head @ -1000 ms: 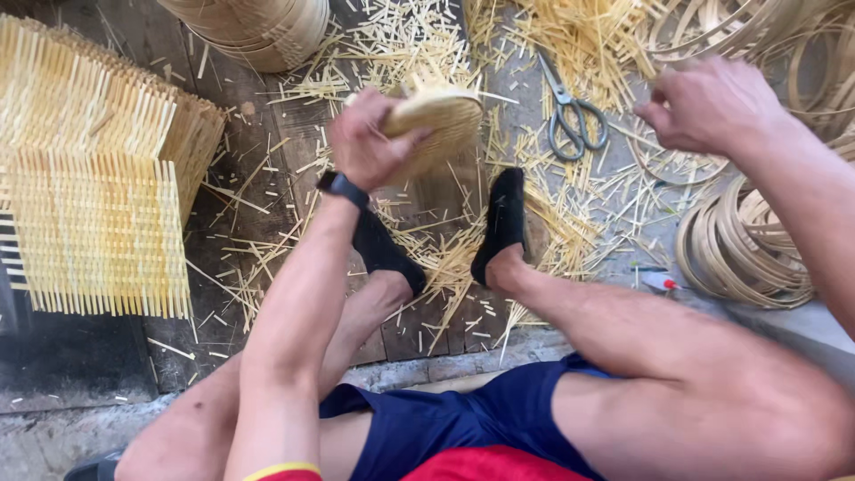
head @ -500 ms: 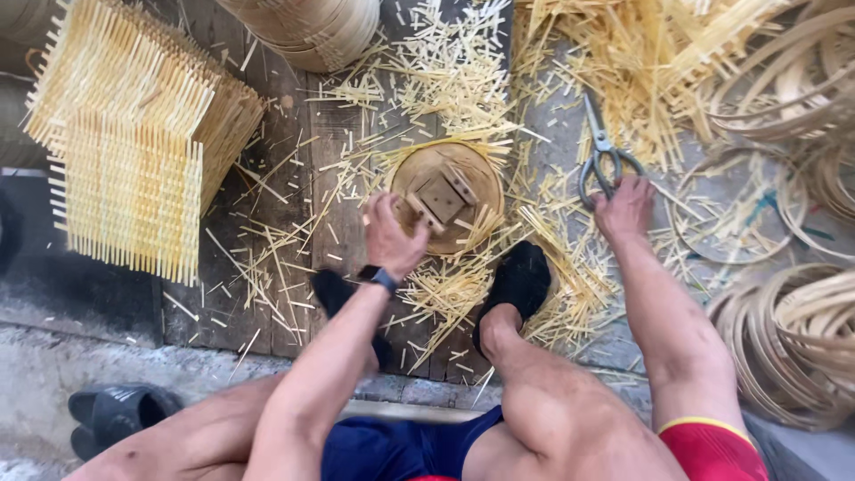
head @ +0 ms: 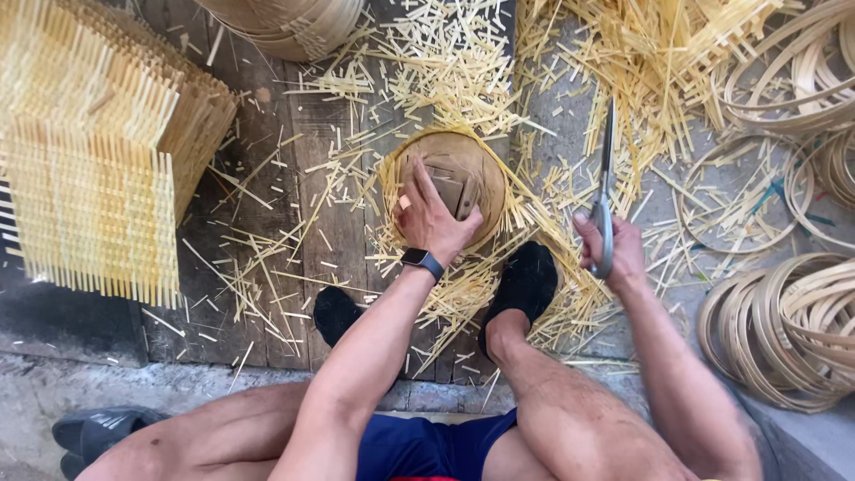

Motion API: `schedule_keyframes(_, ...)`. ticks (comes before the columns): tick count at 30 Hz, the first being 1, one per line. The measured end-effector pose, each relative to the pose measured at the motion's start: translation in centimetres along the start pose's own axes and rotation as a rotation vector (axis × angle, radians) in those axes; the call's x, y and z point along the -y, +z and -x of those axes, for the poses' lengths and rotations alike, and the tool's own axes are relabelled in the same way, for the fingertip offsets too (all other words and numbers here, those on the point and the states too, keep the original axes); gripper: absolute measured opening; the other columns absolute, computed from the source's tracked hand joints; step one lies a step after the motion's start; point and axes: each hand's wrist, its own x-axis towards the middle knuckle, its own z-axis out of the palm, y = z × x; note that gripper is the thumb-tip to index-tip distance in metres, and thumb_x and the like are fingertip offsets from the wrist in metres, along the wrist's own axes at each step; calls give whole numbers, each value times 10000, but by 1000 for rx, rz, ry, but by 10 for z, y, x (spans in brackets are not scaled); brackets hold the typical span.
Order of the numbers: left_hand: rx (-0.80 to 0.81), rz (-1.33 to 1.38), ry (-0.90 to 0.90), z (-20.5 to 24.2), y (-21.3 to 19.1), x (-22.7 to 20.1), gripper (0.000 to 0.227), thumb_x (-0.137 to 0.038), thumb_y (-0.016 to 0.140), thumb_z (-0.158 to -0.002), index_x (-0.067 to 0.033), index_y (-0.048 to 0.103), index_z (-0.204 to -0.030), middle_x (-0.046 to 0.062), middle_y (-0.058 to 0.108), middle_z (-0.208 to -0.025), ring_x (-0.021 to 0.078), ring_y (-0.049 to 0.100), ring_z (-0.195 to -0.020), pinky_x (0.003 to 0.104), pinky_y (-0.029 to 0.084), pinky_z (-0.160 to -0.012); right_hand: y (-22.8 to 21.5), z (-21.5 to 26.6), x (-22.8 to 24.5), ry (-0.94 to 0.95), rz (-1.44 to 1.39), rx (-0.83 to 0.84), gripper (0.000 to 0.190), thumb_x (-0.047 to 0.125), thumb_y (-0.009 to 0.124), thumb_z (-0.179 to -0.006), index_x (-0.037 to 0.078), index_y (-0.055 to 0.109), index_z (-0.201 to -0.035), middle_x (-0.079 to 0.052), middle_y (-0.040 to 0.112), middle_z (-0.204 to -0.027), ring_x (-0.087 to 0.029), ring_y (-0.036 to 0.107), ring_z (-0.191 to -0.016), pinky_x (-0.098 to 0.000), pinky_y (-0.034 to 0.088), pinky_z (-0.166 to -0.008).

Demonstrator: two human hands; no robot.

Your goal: The person sits on the floor and weaves a circular bamboo mat by placing a bamboo ring onto a flat woven sheet, then uses shears to trim the excess bamboo strips around the ring. The person repeats this process multiple times, stacking the finished circular mats.

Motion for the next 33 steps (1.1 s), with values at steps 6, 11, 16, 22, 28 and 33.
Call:
schedule_keyframes(6,138,-100,-94,-3,-6,-8,1354,-538,869,-630,-68,34,-1587,238,348,-1512,392,472,-1313,577,404,-1035,88,60,47,-149,-156,-33,345,371,703,-906,31,676,-957,-38,629,-622,-109,609,-456,-265,526,-367)
schedule_keyframes(11,84,-64,-80,-2,-10,-11,1360,-499,894,-606,-96,50,-1594,226,359,-1504,413,468,-1314,586,400,-1019,91,50,58,179,-31,208,439,448,732,-903,16,666,-860,-22,566,-578,-125,546,-451,-261,462,-380)
schedule_keyframes(16,41,-29,102,-3,-6,3,1326,-476,896,-593,-100,97,-1581,239,365,-1480,436,445,-1331,571,390,-1065,49,26,48,-106,491,52,582,558,707,-883,-19,638,-930,-120,611,-761,-220,596,-637,-397,501,-578)
schedule_keyframes(22,88,83,-44,1,6,-8,1264,-442,892,-652,-119,129,-1605,226,411,-1420,410,478,-1251,526,406,-1055,44,-21,26,-574,1119,-151,669,578,698,-821,-42,597,-1050,-213,579,-975,-334,574,-896,-461,503,-800)
schedule_keyframes(28,115,-7,73,-3,-1,-5,1287,-392,919,-553,-122,182,-1572,202,436,-1347,409,475,-1228,554,355,-1064,28,-61,1,-430,1229,-85,418,414,555,-1085,7,649,-1087,-188,634,-1019,-256,624,-884,-432,533,-780)
schedule_keyframes(33,180,-65,192,-8,-11,-4,1278,-377,939,-486,-160,240,-1534,180,448,-1355,388,465,-1249,552,291,-1091,35,-71,10,-984,1149,-410,526,550,682,-820,33,708,-914,-147,633,-781,-258,620,-690,-381,535,-567)
